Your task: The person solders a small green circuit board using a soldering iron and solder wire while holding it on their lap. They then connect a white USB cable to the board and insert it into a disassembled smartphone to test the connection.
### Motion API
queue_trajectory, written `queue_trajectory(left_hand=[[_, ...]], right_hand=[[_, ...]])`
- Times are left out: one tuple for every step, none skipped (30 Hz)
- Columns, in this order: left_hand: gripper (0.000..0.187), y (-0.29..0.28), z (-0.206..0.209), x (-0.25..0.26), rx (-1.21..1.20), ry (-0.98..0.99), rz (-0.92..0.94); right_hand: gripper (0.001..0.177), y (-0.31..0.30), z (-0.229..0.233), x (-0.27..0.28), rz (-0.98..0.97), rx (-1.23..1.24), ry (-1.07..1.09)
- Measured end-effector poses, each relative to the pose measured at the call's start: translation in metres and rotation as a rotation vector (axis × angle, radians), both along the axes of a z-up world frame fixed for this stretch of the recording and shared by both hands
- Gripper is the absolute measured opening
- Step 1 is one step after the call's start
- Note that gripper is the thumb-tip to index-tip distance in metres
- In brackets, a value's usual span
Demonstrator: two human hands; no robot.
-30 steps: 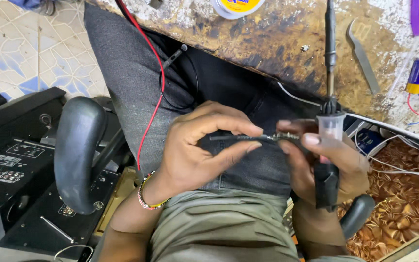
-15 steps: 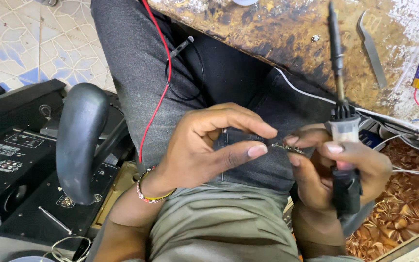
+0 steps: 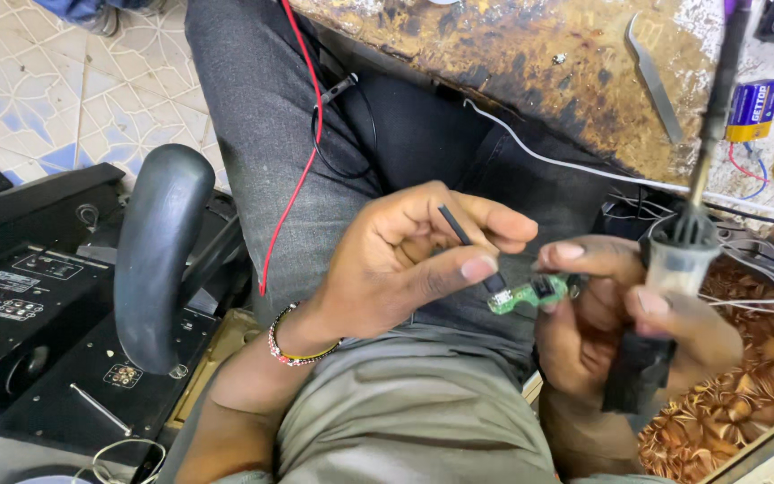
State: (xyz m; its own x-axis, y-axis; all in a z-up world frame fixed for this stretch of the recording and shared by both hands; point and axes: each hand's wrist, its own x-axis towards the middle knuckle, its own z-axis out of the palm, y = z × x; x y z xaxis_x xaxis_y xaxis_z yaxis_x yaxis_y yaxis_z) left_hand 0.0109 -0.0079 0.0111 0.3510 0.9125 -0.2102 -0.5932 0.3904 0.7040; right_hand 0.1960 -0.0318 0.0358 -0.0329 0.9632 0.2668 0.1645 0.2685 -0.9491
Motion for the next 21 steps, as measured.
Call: queue_trajectory(left_hand=[[0.013, 0.0, 0.003, 0.0, 0.027, 0.0, 0.031], [0.016, 0.0, 0.006, -0.001, 0.054, 0.0, 0.062], [0.016, 0.001, 0.009, -0.001, 0.057, 0.004, 0.064], [0.019, 0.001, 0.011, -0.002, 0.086, -0.002, 0.062], [0.022, 0.002, 0.014, -0.003, 0.117, -0.008, 0.058], [0.022, 0.0, 0.017, -0.001, 0.12, -0.002, 0.058], [0.027, -0.001, 0.019, 0.002, 0.129, 0.007, 0.097], [0.032, -0.002, 0.021, 0.004, 0.137, 0.016, 0.135], [0.032, -0.003, 0.021, 0.007, 0.14, 0.022, 0.14], [0.033, -0.005, 0.021, 0.009, 0.118, 0.017, 0.178], [0.034, -0.007, 0.021, 0.012, 0.092, 0.011, 0.218], [0.034, -0.01, 0.019, 0.014, 0.092, 0.017, 0.223], [0.032, -0.013, 0.016, 0.016, 0.073, 0.0, 0.252], [0.031, -0.015, 0.014, 0.018, 0.053, -0.018, 0.281], [0.031, -0.014, 0.017, 0.016, 0.056, -0.014, 0.286], [0.035, -0.013, 0.021, 0.015, 0.072, 0.069, 0.302], [0.041, -0.012, 0.025, 0.013, 0.087, 0.151, 0.317], [0.041, -0.013, 0.025, 0.013, 0.087, 0.155, 0.321], [0.037, -0.013, 0.026, 0.011, 0.127, 0.165, 0.32], [0.034, -0.013, 0.026, 0.01, 0.167, 0.174, 0.319], [0.034, -0.012, 0.028, 0.009, 0.166, 0.178, 0.322]], right_hand=[[0.053, -0.002, 0.01, -0.004, -0.015, -0.005, -0.123], [0.05, -0.005, 0.021, -0.007, -0.03, -0.009, -0.246], [0.05, -0.004, 0.009, 0.002, -0.028, -0.006, -0.241], [0.052, -0.004, -0.004, 0.012, 0.05, 0.119, -0.214], [0.056, -0.003, -0.016, 0.02, 0.127, 0.245, -0.187], [0.056, -0.006, -0.016, 0.021, 0.127, 0.249, -0.181], [0.056, -0.008, -0.016, 0.023, 0.181, 0.232, -0.19], [0.056, -0.01, -0.017, 0.024, 0.235, 0.215, -0.198], [0.056, -0.008, -0.016, 0.022, 0.239, 0.219, -0.192], [0.054, -0.006, -0.017, 0.019, 0.28, 0.262, -0.193], [0.052, -0.005, -0.016, 0.017, 0.323, 0.301, -0.194], [0.052, -0.009, -0.014, 0.019, 0.328, 0.302, -0.188], [0.052, -0.011, -0.013, 0.021, 0.364, 0.246, -0.2], [0.051, -0.014, -0.011, 0.022, 0.401, 0.191, -0.213], [0.051, -0.015, -0.006, 0.025, 0.406, 0.194, -0.208], [0.049, -0.016, -0.001, 0.028, 0.445, 0.137, -0.232], [0.048, -0.017, 0.004, 0.031, 0.483, 0.08, -0.257], [0.048, -0.021, 0.007, 0.045, 0.487, 0.081, -0.253], [0.033, -0.026, 0.01, 0.058, 0.479, -0.374, -0.007], [0.038, -0.03, 0.013, 0.071, 0.44, -0.828, 0.249], [0.038, -0.031, 0.012, 0.064, 0.444, -0.829, 0.251]])
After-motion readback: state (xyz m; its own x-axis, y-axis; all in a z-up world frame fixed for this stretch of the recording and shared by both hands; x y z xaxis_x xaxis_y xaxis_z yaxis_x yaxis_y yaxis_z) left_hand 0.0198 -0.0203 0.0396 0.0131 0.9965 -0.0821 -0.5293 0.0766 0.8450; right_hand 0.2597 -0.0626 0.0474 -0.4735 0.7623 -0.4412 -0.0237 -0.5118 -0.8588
